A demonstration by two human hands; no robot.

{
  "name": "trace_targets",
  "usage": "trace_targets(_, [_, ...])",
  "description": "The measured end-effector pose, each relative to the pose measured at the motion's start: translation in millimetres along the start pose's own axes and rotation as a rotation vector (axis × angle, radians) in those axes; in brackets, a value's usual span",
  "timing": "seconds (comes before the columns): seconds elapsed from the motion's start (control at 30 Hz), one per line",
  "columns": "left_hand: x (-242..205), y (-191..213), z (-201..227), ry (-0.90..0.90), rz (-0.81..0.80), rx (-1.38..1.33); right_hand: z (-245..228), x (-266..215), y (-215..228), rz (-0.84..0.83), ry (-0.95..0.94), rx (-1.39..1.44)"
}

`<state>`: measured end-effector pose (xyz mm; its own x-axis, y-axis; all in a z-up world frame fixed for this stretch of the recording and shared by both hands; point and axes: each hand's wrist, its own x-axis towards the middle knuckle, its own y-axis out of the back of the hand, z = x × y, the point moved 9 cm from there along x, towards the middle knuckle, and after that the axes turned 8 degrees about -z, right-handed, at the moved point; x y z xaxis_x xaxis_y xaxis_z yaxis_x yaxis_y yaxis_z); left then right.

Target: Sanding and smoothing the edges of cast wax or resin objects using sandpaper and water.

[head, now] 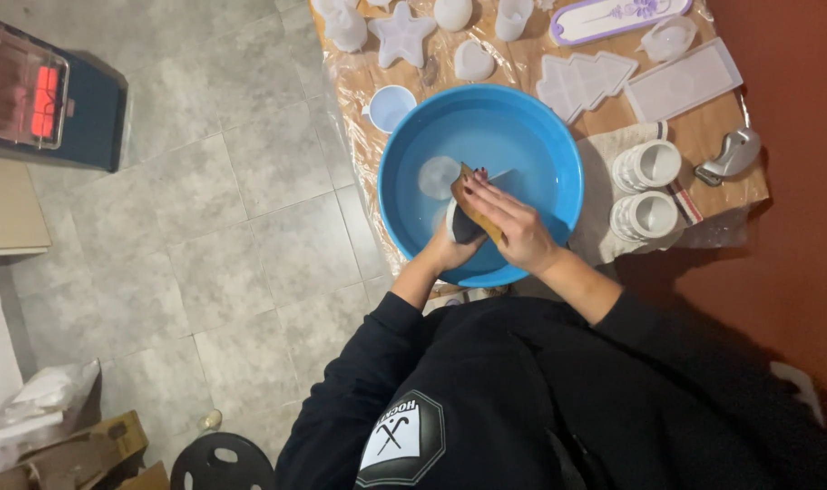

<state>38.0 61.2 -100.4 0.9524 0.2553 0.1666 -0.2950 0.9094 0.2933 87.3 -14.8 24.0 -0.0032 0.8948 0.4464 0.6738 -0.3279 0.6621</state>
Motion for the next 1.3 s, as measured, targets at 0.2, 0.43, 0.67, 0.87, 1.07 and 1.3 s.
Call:
trace_targets(0.2, [-1.6, 3.9, -3.1, -0.001, -0.086, -0.006, -7.3, 1.3, -10.4, -0.027, 0.054, -0.066])
trace_targets(0.43, [-2.2, 9.6, 1.5, -0.044, -0.077, -0.141, -20.1, 12.9, -11.6, -0.013, 0.073, -0.089])
trace_targets(0.67, [-4.1, 7.4, -15.1, -0.100, -0.044, -0.084, -9.7, 17.9, -13.2, 0.046, -0.071, -0.070])
trace_targets(0.87, [-10.7, -3.1, -49.4, -0.100, 0.021, 0.095, -9.3, 17.1, -11.1, 0.035, -0.085, -0.076])
trace_targets(1.07, [-10.9, -6.1, -43.8, -0.036, -0.042, 0.087, -19.5, 10.3, -14.0, 0.038, 0.014, -0.100])
trace_targets(1.3, [-7.1, -19.1, -79.4, -0.091, -0.112, -0.086, -25.4, 19.5, -10.8, -0.052, -0.025, -0.163])
